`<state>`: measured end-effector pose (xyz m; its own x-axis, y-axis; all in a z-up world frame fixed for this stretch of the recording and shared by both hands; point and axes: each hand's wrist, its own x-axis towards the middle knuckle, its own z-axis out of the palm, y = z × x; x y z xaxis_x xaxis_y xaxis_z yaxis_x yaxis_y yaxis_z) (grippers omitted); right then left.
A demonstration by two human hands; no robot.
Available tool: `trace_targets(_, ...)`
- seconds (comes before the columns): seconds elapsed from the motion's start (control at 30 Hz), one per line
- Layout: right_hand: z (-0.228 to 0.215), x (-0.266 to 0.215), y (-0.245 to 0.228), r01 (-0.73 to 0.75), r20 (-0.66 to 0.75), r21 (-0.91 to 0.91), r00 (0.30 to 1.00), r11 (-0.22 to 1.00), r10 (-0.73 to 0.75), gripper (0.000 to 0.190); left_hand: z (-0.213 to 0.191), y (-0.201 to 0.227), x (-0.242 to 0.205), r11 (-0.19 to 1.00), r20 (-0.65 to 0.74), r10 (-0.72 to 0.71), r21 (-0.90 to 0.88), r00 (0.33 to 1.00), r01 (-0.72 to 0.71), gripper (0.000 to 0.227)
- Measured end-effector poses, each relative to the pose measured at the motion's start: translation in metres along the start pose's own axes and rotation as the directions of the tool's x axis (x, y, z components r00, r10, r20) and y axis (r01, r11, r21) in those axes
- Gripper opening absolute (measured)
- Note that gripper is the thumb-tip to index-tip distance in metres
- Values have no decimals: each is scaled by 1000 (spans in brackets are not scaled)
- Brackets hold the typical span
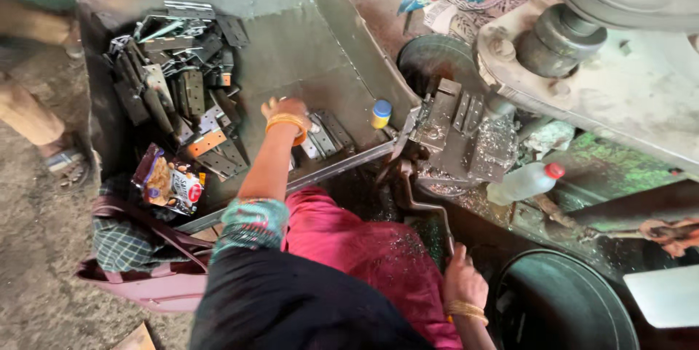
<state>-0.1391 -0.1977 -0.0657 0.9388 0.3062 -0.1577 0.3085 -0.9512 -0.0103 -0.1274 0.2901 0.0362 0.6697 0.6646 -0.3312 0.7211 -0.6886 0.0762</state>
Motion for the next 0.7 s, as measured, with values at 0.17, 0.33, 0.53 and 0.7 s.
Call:
trace_targets(0.17,11,-9,7,25,-7,86,1000,996,-24,20,-2,34,-42,946,-170,308,157,936,-283,26)
trace_targets(0.33,6,10,5,-19,10,46,1000,999,19,20,12,142,-97,814,-505,408,-175,761,-553,32)
trace_targets(0.53,13,2,5,11,-56,87,998,996,-6,19,61,199,-143,744,-688,321,-243,651,-623,49)
trace_targets(0.7,10,22,2,17,-107,78,994,997,-9,30,67,205,-130,683,-645,331,-340,689,-647,43)
